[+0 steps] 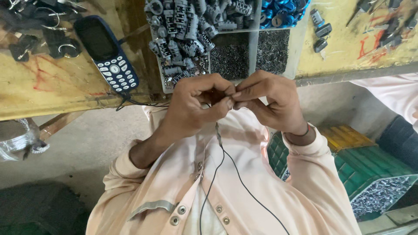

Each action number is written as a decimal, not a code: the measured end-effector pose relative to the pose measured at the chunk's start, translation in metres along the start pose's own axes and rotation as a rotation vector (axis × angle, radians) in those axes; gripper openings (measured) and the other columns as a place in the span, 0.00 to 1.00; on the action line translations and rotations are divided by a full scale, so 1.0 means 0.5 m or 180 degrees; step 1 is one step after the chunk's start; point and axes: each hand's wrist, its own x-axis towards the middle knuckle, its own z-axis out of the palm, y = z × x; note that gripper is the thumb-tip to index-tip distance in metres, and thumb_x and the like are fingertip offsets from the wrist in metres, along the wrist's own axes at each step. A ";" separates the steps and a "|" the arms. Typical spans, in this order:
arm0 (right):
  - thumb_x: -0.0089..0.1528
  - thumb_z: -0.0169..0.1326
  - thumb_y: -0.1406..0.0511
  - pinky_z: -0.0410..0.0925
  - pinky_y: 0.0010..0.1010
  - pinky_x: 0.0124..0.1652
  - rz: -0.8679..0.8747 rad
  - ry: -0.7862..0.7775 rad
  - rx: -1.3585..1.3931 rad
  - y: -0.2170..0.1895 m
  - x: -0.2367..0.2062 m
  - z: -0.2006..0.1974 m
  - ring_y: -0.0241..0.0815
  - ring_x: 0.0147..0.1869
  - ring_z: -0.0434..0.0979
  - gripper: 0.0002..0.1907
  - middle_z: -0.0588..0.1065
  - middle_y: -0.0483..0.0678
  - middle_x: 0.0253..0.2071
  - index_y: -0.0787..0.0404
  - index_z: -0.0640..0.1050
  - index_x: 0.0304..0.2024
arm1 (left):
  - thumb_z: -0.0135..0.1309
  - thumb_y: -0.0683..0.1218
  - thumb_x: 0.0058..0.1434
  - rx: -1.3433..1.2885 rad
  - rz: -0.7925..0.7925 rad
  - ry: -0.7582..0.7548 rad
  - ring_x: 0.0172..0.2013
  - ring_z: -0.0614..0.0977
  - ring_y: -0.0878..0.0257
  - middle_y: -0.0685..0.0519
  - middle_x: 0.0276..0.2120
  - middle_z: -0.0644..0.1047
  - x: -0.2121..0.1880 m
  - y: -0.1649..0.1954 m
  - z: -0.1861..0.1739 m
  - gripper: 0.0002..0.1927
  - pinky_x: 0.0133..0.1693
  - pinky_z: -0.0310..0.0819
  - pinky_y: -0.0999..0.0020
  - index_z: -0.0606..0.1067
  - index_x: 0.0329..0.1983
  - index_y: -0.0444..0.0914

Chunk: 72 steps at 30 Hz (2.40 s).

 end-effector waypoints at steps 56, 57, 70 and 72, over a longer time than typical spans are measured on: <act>0.67 0.64 0.78 0.71 0.31 0.34 0.0344 0.0740 -0.2407 -0.048 0.074 -0.072 0.42 0.35 0.80 0.09 0.77 0.54 0.42 0.66 0.80 0.47 | 0.63 0.36 0.67 0.1230 0.1398 0.0609 0.44 0.88 0.61 0.47 0.46 0.84 0.002 -0.005 0.036 0.07 0.45 0.84 0.71 0.80 0.48 0.33; 0.68 0.68 0.76 0.67 0.36 0.31 0.0243 0.1060 -0.3161 -0.025 0.081 -0.081 0.46 0.32 0.77 0.09 0.75 0.56 0.37 0.68 0.81 0.47 | 0.62 0.35 0.67 0.1204 0.1417 0.0547 0.43 0.88 0.62 0.48 0.45 0.84 0.002 -0.006 0.034 0.07 0.45 0.84 0.72 0.80 0.47 0.33; 0.77 0.49 0.78 0.72 0.26 0.44 0.1053 0.1321 0.1072 -0.008 0.036 -0.071 0.38 0.41 0.78 0.04 0.76 0.51 0.41 0.71 0.74 0.53 | 0.59 0.32 0.66 0.1548 0.1685 0.0296 0.47 0.87 0.58 0.47 0.50 0.82 0.030 -0.018 0.017 0.11 0.46 0.85 0.70 0.77 0.49 0.34; 0.69 0.49 0.79 0.74 0.26 0.49 0.1583 0.1324 0.0858 -0.028 0.021 -0.043 0.37 0.45 0.78 0.13 0.76 0.50 0.43 0.72 0.74 0.56 | 0.58 0.30 0.63 0.1978 0.1852 0.0203 0.48 0.86 0.56 0.45 0.51 0.81 0.034 -0.014 0.009 0.13 0.47 0.84 0.66 0.77 0.50 0.32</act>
